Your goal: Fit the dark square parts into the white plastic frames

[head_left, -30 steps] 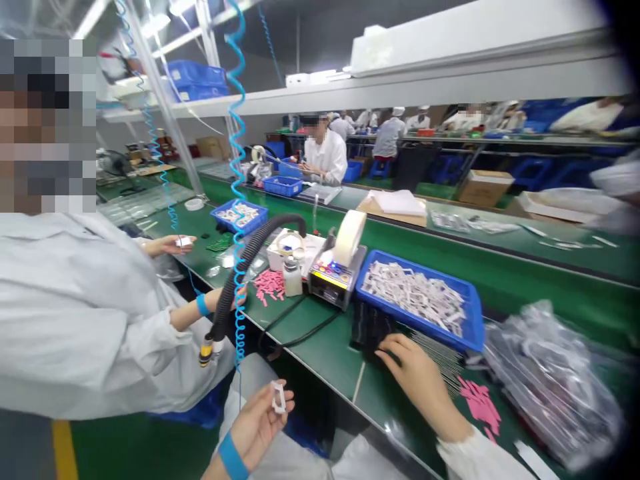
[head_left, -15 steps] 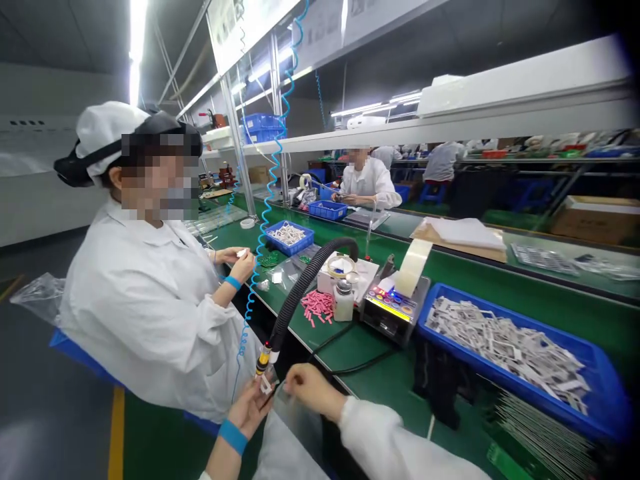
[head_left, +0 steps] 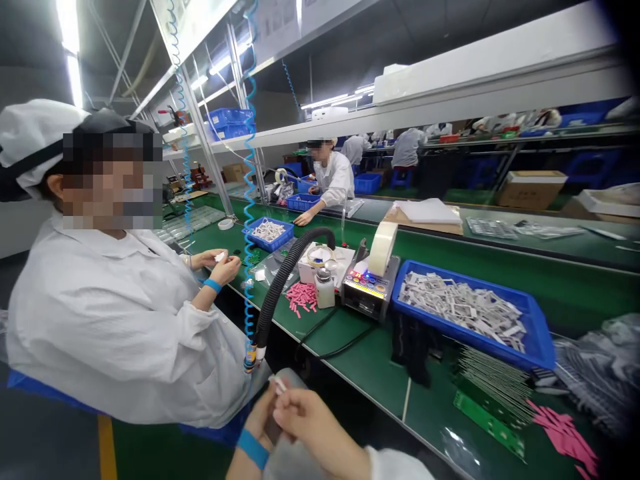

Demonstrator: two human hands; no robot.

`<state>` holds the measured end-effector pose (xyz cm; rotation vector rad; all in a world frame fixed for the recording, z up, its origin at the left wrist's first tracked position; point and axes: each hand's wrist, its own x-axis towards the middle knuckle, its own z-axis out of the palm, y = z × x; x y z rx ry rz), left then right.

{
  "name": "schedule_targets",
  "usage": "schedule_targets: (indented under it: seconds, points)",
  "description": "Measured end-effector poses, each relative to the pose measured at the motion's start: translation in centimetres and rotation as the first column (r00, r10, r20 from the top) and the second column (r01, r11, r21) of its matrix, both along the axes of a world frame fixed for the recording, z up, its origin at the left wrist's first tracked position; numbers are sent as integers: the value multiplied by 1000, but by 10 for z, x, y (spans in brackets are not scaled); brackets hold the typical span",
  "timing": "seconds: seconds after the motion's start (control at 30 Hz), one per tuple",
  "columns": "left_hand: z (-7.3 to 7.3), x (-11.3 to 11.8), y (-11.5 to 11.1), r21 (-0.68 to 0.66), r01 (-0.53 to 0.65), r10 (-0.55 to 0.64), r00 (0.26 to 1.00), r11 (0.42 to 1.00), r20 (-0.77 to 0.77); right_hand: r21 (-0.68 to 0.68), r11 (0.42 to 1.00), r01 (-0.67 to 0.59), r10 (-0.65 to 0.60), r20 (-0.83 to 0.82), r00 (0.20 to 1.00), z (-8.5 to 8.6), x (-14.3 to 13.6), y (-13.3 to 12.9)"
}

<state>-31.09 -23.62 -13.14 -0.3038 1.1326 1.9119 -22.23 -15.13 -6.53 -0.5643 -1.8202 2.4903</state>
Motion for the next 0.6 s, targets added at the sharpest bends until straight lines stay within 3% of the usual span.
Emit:
schedule_targets:
  seconds: [0.03,0.1,0.2,0.27,0.33,0.43,0.53,0.6]
  points:
    - [4,16,7,22,66,-67,997,998,25,32,999,27,-26,-41,999,9,21,11]
    - [20,47,18,108,180,-186,981,978,52,262,957,126,-88,-154,984,25,62,35]
    - [58,82,31,389,436,-486,873,812,36,568,767,298,-191,-240,952,36,114,65]
    - [84,96,40,437,557,-614,789,707,-13,663,649,374,-246,-281,927,36,138,76]
    - [100,106,51,437,602,-654,755,668,-41,700,585,410,-288,-293,912,33,153,81]
    - [107,115,65,432,618,-668,742,657,-47,721,549,423,-316,-289,904,33,162,84]
    - [105,121,73,414,642,-688,724,646,-48,728,541,422,-271,-324,906,37,163,89]
    - [108,122,75,392,646,-679,731,655,-71,736,506,450,-258,-368,893,41,163,92]
